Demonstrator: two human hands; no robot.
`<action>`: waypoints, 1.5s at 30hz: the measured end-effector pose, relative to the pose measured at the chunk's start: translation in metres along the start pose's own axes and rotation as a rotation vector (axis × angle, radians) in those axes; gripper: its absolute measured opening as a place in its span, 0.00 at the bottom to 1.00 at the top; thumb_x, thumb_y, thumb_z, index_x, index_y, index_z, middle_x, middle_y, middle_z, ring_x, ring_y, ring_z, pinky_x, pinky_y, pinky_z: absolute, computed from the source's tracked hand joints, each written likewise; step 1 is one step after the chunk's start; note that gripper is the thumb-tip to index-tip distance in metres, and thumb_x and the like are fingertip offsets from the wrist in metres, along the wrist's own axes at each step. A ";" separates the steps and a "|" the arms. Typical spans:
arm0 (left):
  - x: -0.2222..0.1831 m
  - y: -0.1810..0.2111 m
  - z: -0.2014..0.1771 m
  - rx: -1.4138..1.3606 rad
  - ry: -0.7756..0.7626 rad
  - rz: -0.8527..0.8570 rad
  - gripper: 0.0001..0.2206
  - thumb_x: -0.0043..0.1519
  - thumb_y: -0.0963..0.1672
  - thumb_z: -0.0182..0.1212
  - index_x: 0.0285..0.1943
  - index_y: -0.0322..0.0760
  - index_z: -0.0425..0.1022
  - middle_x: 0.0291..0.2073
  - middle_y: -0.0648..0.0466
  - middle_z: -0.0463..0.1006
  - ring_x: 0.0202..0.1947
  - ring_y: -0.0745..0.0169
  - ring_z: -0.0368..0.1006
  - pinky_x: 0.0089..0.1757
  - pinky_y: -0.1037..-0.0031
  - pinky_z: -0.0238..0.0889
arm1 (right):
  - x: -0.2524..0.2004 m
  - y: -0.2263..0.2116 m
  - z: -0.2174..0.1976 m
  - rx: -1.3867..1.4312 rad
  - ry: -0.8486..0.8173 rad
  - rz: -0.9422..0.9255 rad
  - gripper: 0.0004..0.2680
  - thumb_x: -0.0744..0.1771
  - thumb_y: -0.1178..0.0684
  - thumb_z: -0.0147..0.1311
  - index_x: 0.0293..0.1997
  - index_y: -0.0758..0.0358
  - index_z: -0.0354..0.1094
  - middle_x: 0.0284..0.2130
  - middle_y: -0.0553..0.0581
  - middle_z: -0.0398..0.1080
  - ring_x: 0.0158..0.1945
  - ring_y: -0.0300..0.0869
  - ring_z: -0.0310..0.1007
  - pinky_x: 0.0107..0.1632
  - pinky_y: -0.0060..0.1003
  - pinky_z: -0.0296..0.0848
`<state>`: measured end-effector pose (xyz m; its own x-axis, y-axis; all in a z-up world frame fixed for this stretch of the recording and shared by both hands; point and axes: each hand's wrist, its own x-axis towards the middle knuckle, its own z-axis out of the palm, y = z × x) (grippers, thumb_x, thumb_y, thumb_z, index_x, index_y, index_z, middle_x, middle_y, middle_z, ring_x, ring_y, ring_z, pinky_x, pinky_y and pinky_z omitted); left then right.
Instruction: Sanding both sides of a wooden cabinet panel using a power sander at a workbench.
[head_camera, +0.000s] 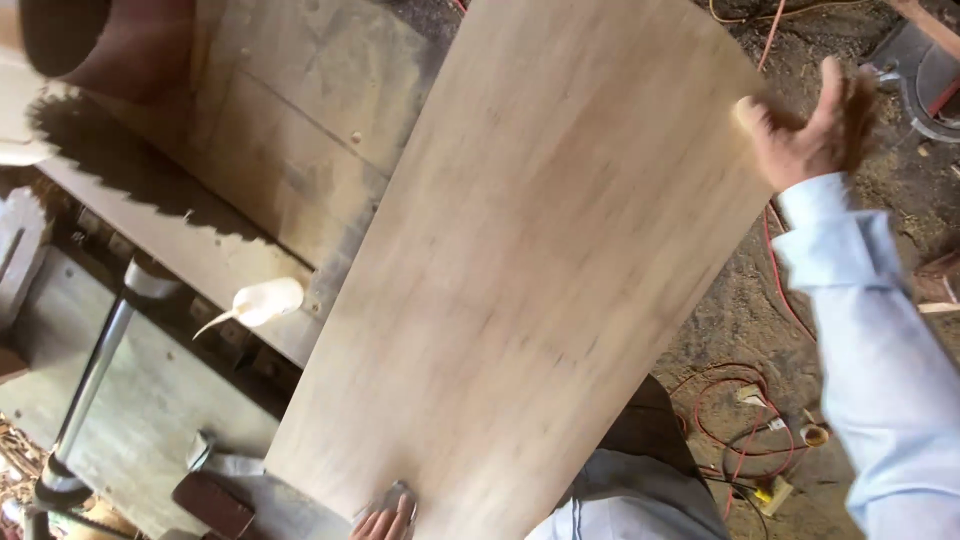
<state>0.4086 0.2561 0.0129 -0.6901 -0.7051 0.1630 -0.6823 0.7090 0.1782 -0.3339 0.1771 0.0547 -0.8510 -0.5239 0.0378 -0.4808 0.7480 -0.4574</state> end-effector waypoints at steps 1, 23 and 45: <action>0.042 0.009 -0.003 -0.052 0.023 0.152 0.15 0.63 0.42 0.48 0.55 0.43 0.77 0.35 0.55 0.79 0.24 0.63 0.74 0.27 0.74 0.64 | 0.010 0.026 0.015 0.129 -0.066 -0.011 0.14 0.69 0.40 0.61 0.52 0.59 0.69 0.49 0.67 0.57 0.52 0.60 0.53 0.47 0.67 0.47; 0.110 0.053 0.057 -0.037 -0.238 0.274 0.28 0.61 0.41 0.52 0.74 0.43 0.63 0.72 0.53 0.65 0.61 0.59 0.72 0.45 0.66 0.66 | 0.032 0.067 0.073 0.357 0.228 -0.014 0.15 0.66 0.44 0.70 0.25 0.56 0.64 0.33 0.51 0.66 0.36 0.41 0.65 0.34 0.43 0.66; 0.563 0.248 0.068 0.029 -0.468 0.326 0.27 0.67 0.52 0.49 0.76 0.59 0.49 0.63 0.54 0.77 0.52 0.46 0.81 0.50 0.53 0.74 | -0.008 0.037 0.061 0.374 0.373 -0.051 0.13 0.66 0.40 0.70 0.52 0.49 0.74 0.41 0.59 0.69 0.44 0.54 0.74 0.44 0.50 0.74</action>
<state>-0.1651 0.0361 0.0832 -0.8950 -0.3738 -0.2434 -0.4175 0.8940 0.1624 -0.3320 0.1842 -0.0164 -0.8787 -0.3238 0.3507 -0.4731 0.4938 -0.7296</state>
